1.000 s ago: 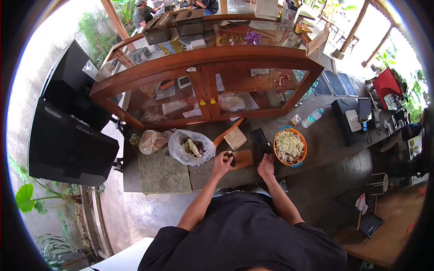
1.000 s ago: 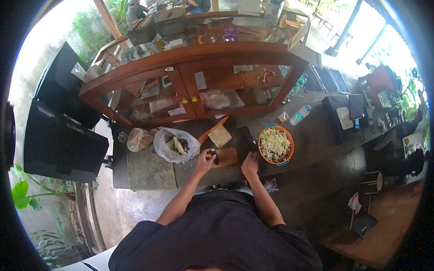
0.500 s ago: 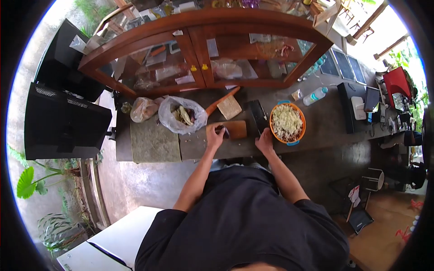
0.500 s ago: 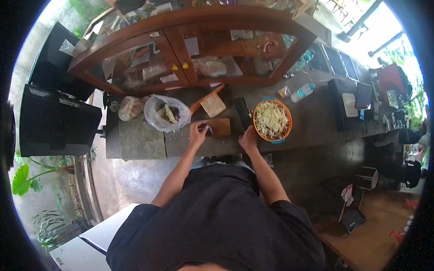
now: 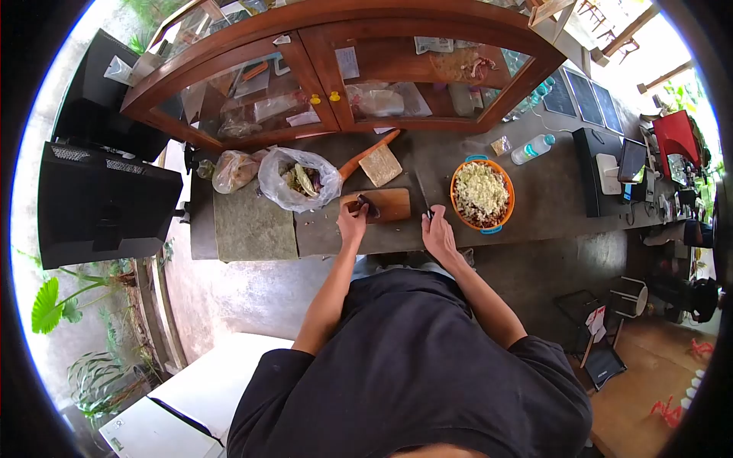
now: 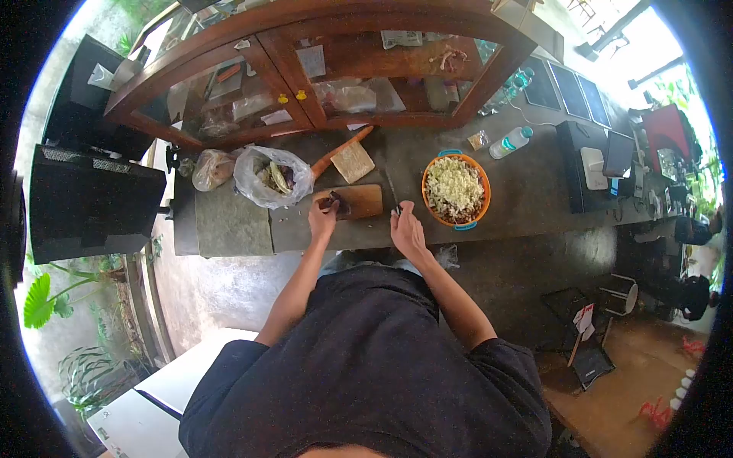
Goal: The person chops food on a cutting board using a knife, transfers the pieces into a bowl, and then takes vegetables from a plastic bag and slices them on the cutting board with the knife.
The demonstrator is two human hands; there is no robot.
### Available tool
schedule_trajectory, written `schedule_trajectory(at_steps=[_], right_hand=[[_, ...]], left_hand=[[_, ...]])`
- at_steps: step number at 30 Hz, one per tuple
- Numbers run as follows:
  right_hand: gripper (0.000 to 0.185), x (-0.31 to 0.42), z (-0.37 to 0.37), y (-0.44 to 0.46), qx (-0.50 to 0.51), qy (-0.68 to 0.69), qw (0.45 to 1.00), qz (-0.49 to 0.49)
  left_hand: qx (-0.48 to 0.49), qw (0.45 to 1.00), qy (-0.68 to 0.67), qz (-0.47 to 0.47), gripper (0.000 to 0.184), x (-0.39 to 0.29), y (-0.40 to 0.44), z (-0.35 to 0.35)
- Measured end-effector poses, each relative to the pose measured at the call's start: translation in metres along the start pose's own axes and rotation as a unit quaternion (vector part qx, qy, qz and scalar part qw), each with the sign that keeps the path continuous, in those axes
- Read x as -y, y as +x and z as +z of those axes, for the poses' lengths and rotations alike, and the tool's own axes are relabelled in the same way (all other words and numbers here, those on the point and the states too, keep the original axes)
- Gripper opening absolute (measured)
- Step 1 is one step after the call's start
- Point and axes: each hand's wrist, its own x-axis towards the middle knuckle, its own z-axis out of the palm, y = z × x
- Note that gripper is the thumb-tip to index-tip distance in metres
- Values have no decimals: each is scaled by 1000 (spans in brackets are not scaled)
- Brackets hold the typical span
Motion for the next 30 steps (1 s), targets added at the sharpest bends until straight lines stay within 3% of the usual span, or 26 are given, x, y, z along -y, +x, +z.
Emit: schedule_trajectory(at_steps=[1,3,5,8,14,21,24,30], right_hand=[[31,9,-5,-3,2,0,1000,-1],[28,26,-12,-8,34,34,996,-81],[31,38,-11,-14,91,55,993,-59],[48,42,-2,-19,115,52,982,-139],[58,42,4,-20,152,8,977,-149],[59,46,6,-20,152,-17,975,-161],[57,50,5,-20,171,-23,975,-137],[60,55,7,-22,182,-60,973,-132]], left_hand=[[-1,1000,0,-2,43,6,-1,3],[36,984,-146,-101,42,8,-1,4],[39,979,-167,-107,40,0,-5,0],[44,976,-179,-115,38,15,-2,9],[65,955,-246,-153,37,-23,-7,-8],[61,948,-273,-151,37,-18,-9,-7],[59,969,-198,-137,38,-16,-6,-8],[67,960,-228,-151,35,-7,-3,-6]])
